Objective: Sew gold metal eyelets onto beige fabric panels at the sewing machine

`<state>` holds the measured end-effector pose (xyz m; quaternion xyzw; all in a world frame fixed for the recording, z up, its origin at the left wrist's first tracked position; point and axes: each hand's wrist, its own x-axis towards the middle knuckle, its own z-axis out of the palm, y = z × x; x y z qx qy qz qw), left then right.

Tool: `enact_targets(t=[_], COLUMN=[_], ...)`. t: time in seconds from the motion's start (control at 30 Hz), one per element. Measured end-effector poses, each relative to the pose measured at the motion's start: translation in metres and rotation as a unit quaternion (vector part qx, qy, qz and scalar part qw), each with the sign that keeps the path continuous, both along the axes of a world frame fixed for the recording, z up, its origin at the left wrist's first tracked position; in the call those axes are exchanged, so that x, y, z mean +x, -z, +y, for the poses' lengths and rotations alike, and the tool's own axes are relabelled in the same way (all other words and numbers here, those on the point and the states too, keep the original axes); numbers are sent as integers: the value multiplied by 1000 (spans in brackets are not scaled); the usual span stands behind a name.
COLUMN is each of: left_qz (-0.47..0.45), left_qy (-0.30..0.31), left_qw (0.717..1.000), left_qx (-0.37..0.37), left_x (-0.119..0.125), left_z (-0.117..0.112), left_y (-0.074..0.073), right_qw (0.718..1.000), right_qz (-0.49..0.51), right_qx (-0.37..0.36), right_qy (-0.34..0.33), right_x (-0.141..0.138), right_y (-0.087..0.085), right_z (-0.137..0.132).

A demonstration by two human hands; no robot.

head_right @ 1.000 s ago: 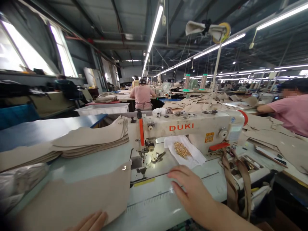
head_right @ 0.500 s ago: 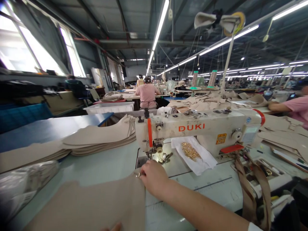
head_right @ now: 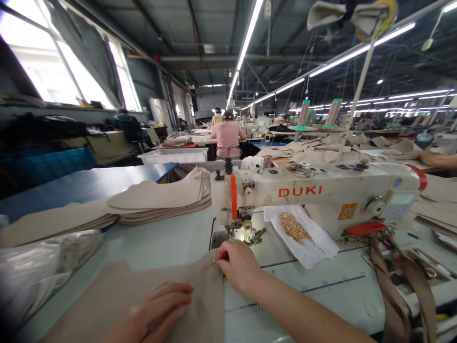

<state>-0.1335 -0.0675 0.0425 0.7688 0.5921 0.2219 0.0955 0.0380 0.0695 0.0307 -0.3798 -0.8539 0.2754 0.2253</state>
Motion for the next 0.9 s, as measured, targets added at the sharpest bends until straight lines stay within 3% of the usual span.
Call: enact_targets(t=[0.1, 0.17, 0.3, 0.4, 0.53, 0.67, 0.77, 0.9], left_qz=[-109, -150, -239, -273, -285, -315, -367, -429], left_qy=[-109, -138, -83, -44, -66, -91, -93, -97], left_qw=[987, 976, 962, 954, 948, 937, 916, 886], left_qx=[-49, -73, -100, -117, -122, -125, -135, -145], left_x=[3, 5, 9, 11, 10, 6, 5, 7], left_z=[23, 39, 64, 73, 80, 84, 86, 89], left_y=[-1, 0, -2, -2, 3, 10, 14, 21], right_qw=[1000, 998, 994, 992, 988, 974, 956, 945], right_qz=[22, 43, 83, 118, 150, 197, 234, 250], right_qx=[16, 35, 59, 37, -8, -108, -176, -209], right_qy=[-7, -18, -37, -36, -25, -15, -10, -21], right_x=[3, 4, 6, 6, 5, 0, -3, -4], right_y=[4, 8, 17, 21, 22, 20, 19, 20], right_z=[-3, -3, -2, 0, 2, 2, 2, 1])
